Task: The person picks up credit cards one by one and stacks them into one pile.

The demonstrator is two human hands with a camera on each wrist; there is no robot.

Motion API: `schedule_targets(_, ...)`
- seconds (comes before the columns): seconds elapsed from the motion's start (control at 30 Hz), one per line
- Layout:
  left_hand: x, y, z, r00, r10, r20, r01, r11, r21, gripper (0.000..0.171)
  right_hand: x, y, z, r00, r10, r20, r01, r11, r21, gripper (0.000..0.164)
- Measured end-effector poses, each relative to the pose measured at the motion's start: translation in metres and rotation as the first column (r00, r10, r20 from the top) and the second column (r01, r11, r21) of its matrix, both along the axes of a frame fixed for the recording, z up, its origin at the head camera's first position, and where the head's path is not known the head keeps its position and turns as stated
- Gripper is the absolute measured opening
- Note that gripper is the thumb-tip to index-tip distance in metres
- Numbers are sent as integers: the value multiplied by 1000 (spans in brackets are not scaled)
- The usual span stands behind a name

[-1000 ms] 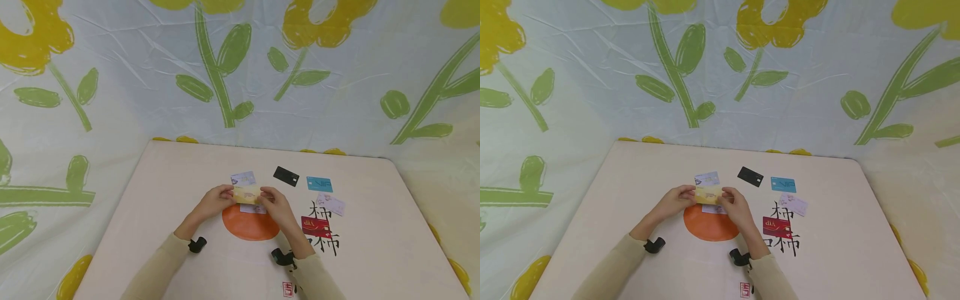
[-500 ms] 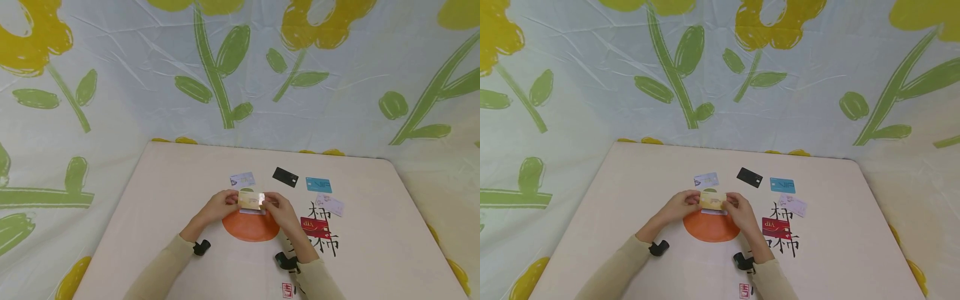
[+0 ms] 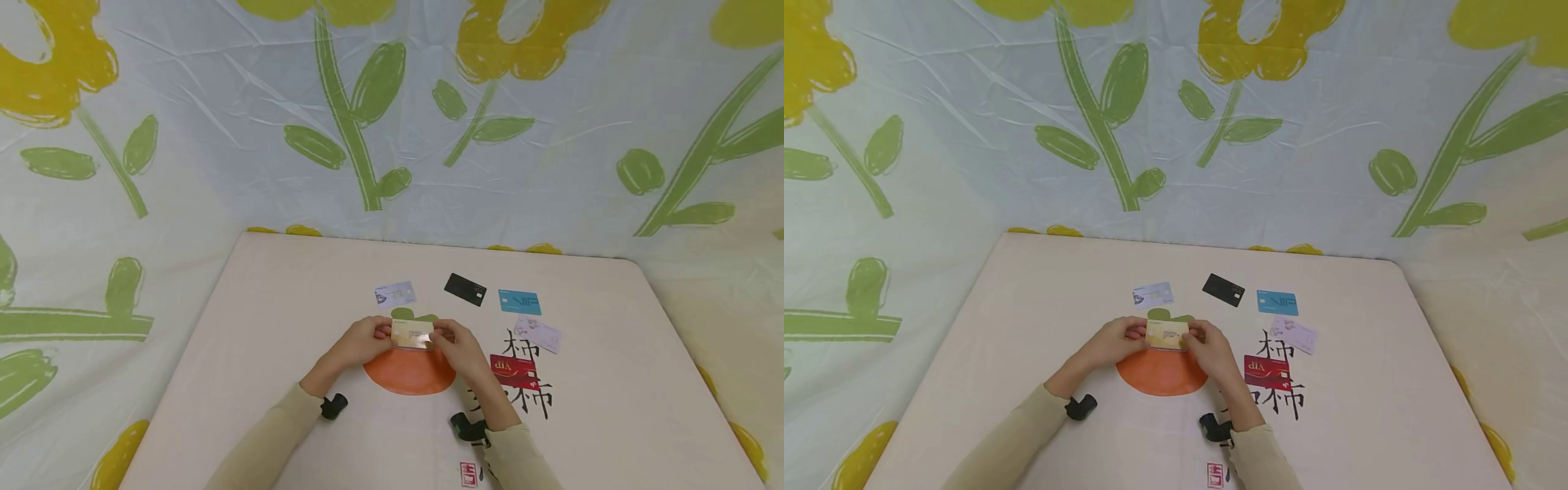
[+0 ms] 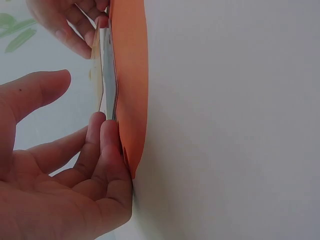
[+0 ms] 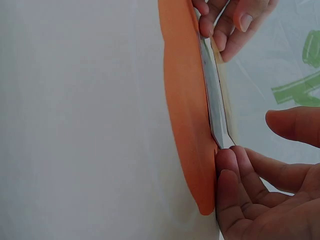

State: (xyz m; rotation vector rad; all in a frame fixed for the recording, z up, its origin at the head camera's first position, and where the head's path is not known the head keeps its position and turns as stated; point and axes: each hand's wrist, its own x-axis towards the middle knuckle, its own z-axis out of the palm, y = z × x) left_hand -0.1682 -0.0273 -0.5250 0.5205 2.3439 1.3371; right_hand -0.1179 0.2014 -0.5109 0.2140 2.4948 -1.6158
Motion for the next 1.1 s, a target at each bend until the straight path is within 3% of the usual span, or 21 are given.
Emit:
schedule_targets(0.53, 2, 3, 6, 1000, -6, 1, 6, 999, -48, 49, -1, 1, -9, 1000, 10, -2, -10, 1000, 19, 33)
schedule_targets(1.1, 1, 5, 4, 1000, 2, -15, -3, 998, -60, 43, -4, 2, -8, 999, 36, -11, -36, 997, 69, 34)
